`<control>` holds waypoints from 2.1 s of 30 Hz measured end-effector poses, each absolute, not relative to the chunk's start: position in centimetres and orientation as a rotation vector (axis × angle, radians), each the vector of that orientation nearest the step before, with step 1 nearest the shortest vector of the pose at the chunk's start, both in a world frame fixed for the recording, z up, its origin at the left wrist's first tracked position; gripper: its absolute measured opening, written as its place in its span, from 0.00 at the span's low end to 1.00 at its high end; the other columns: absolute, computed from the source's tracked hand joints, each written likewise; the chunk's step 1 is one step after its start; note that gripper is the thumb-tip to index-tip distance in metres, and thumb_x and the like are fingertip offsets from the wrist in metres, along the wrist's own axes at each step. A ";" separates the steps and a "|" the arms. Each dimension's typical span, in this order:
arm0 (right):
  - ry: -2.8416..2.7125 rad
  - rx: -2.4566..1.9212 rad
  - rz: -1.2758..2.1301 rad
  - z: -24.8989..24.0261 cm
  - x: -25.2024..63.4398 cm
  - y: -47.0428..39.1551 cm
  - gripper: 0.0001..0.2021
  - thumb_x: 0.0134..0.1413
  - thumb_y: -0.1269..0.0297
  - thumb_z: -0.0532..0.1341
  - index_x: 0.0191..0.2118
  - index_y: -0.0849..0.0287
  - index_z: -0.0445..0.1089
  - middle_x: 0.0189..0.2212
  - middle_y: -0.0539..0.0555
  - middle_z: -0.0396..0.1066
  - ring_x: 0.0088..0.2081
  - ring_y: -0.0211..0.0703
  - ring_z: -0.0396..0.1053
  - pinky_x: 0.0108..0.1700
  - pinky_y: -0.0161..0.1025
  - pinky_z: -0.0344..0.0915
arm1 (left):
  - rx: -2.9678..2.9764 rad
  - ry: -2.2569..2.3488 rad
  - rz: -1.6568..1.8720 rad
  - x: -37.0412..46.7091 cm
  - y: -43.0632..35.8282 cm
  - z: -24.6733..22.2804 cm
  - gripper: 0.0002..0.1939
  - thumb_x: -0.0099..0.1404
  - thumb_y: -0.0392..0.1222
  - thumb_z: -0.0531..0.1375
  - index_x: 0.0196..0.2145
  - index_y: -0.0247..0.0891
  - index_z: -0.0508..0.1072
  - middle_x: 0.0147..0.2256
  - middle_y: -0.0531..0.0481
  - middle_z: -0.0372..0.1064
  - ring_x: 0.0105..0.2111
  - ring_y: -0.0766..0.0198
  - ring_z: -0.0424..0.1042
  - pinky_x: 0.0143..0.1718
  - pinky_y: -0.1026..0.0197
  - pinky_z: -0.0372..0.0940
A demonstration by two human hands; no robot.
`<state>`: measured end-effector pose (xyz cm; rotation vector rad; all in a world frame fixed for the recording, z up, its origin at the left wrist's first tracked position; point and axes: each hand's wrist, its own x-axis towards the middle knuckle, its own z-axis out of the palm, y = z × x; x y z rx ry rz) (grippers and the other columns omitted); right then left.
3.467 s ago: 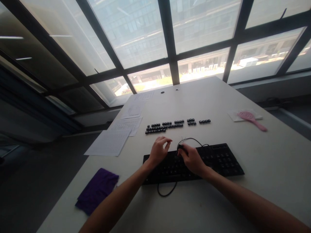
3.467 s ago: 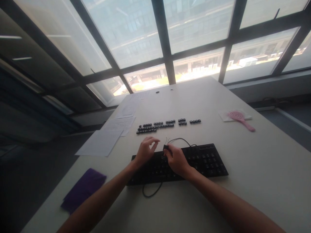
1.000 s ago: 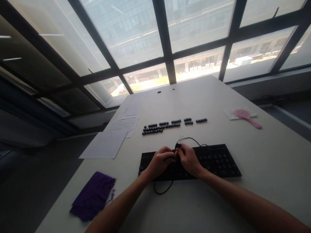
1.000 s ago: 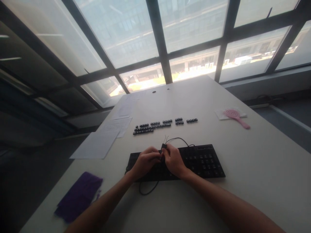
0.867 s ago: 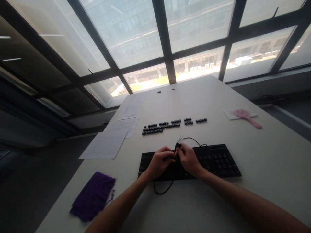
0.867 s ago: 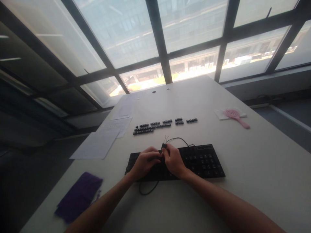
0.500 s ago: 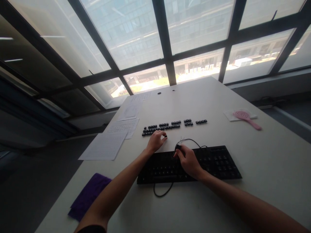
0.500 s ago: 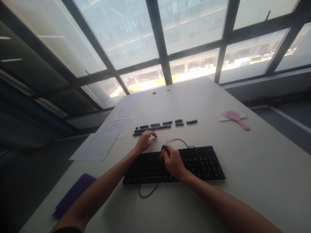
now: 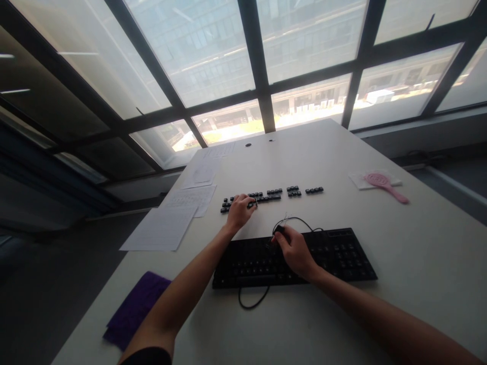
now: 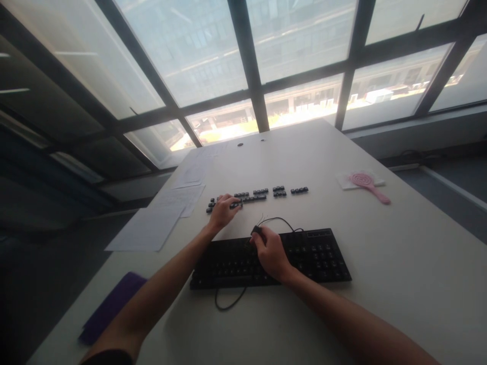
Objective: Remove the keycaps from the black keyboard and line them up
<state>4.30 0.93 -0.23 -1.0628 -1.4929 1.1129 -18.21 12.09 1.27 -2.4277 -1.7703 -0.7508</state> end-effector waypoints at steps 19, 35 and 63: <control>-2.278 -0.826 0.447 -0.8 5.2 -0.2 0.10 0.65 0.72 0.52 0.32 0.58 0.65 0.29 0.55 0.68 0.34 0.46 0.63 0.38 0.41 0.58 | -2.818 -1.774 -1.001 -12.7 -2.5 0.8 0.11 0.59 0.26 0.56 0.35 0.39 0.73 0.35 0.47 0.70 0.40 0.57 0.67 0.45 0.55 0.64; -1.721 -1.050 1.030 -1.0 5.4 0.5 0.08 0.64 0.61 0.54 0.34 0.57 0.65 0.28 0.51 0.74 0.31 0.43 0.70 0.35 0.38 0.61 | -2.740 -1.836 -1.265 -12.7 -2.7 -0.1 0.08 0.65 0.38 0.63 0.43 0.41 0.72 0.39 0.49 0.71 0.41 0.59 0.71 0.45 0.57 0.68; -1.578 -1.057 1.010 -1.0 5.2 1.0 0.11 0.66 0.64 0.53 0.31 0.58 0.66 0.27 0.51 0.72 0.30 0.41 0.68 0.36 0.38 0.61 | -2.666 -1.697 -1.025 -15.1 7.5 1.3 0.02 0.64 0.36 0.63 0.37 0.39 0.75 0.37 0.49 0.73 0.39 0.59 0.68 0.45 0.56 0.64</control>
